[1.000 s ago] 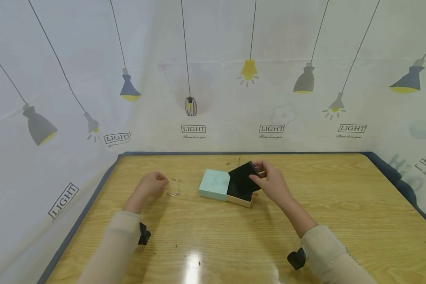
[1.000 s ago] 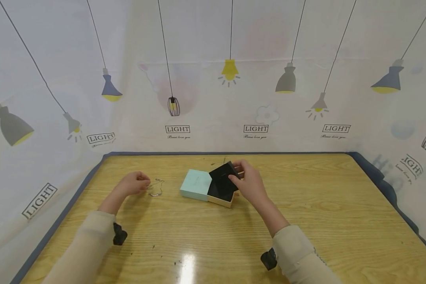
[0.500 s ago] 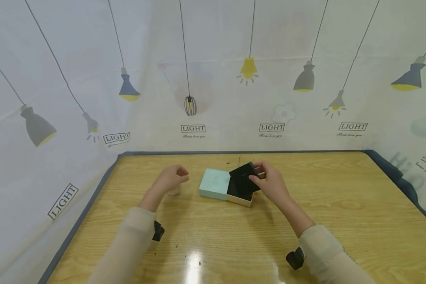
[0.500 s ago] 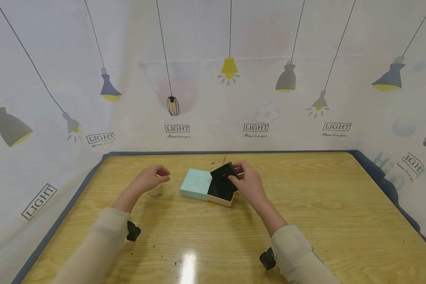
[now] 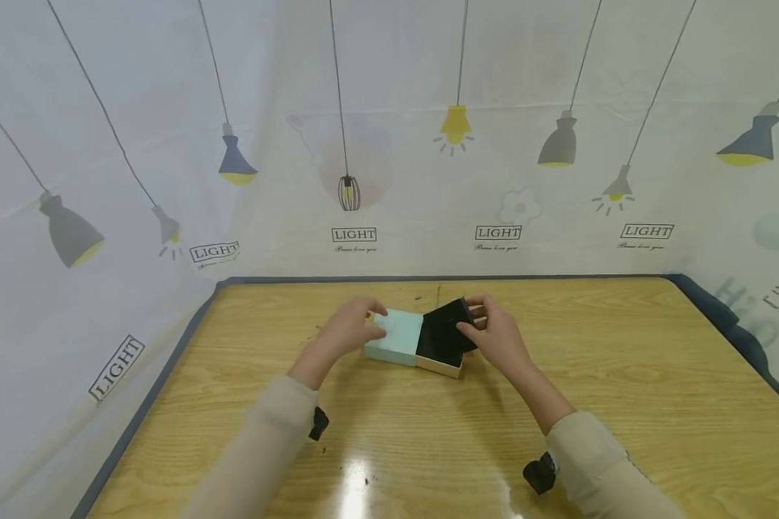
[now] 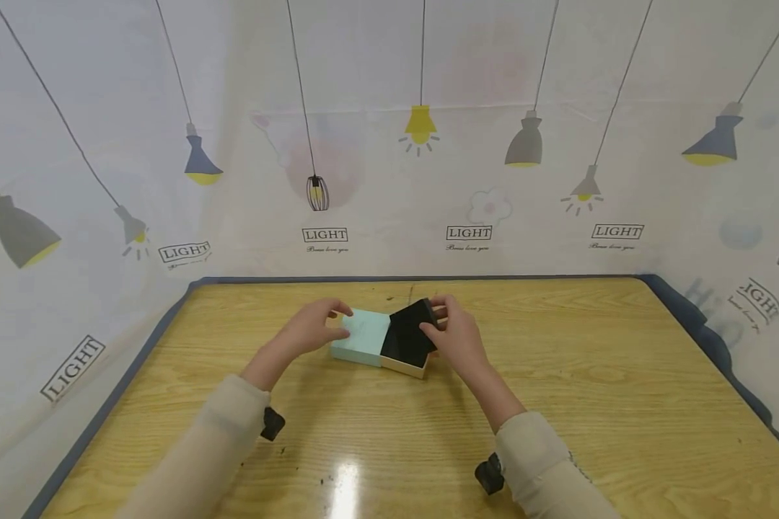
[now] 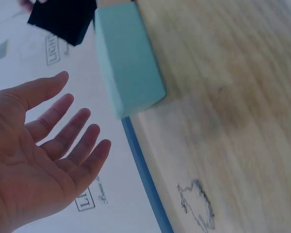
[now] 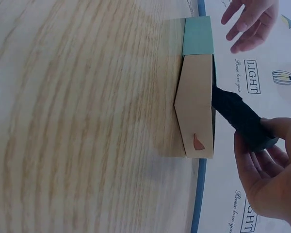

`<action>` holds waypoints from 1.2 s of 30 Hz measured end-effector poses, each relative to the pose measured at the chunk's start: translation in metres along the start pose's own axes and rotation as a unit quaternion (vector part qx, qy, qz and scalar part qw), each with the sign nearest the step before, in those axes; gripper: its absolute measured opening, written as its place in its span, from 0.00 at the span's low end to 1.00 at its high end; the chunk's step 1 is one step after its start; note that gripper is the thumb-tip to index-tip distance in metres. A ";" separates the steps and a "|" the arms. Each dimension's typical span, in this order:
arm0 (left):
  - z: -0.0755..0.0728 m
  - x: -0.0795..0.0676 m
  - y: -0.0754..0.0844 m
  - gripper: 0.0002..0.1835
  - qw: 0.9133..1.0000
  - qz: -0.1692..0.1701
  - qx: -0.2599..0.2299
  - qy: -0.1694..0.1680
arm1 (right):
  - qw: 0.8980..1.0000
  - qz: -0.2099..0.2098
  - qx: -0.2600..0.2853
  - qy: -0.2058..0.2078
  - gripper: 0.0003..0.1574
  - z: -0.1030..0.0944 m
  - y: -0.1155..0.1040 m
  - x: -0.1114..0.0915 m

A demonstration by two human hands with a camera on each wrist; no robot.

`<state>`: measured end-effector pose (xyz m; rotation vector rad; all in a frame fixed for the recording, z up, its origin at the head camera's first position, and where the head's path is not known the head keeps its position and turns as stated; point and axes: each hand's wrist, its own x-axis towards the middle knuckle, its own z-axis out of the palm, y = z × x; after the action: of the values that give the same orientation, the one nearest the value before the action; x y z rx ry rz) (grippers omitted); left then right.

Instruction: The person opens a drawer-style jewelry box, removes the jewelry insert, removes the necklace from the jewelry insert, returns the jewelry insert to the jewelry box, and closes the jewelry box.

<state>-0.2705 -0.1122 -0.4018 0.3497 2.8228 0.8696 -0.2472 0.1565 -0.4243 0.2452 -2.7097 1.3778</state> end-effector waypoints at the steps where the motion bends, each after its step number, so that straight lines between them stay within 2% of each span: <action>1: 0.004 0.001 0.002 0.20 1.000 0.007 0.014 -0.002 | 1.000 0.002 0.001 0.000 0.27 0.000 0.000 0.000; 5: 0.017 0.004 0.005 0.22 0.998 0.029 0.056 -0.005 | 1.000 0.010 0.001 -0.001 0.31 0.001 0.001 0.000; 10: 0.026 0.004 0.008 0.21 0.998 0.030 0.058 -0.009 | 1.000 0.016 -0.009 0.002 0.28 0.005 0.002 0.002; 17: 0.028 0.004 0.009 0.19 0.996 0.005 0.084 -0.015 | 0.999 0.012 -0.051 -0.003 0.19 0.007 0.000 0.002; 24: 0.029 0.006 0.010 0.15 0.993 0.002 0.117 -0.013 | 0.997 0.008 -0.070 -0.014 0.19 0.007 0.001 0.002; 36: 0.026 0.004 0.014 0.14 0.994 -0.008 0.112 -0.013 | 0.996 0.008 -0.078 -0.036 0.20 0.007 -0.002 0.000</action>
<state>-0.2657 -0.0861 -0.4158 0.3631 2.9000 0.5422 -0.2470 0.1500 -0.4266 0.2660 -2.8667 1.1743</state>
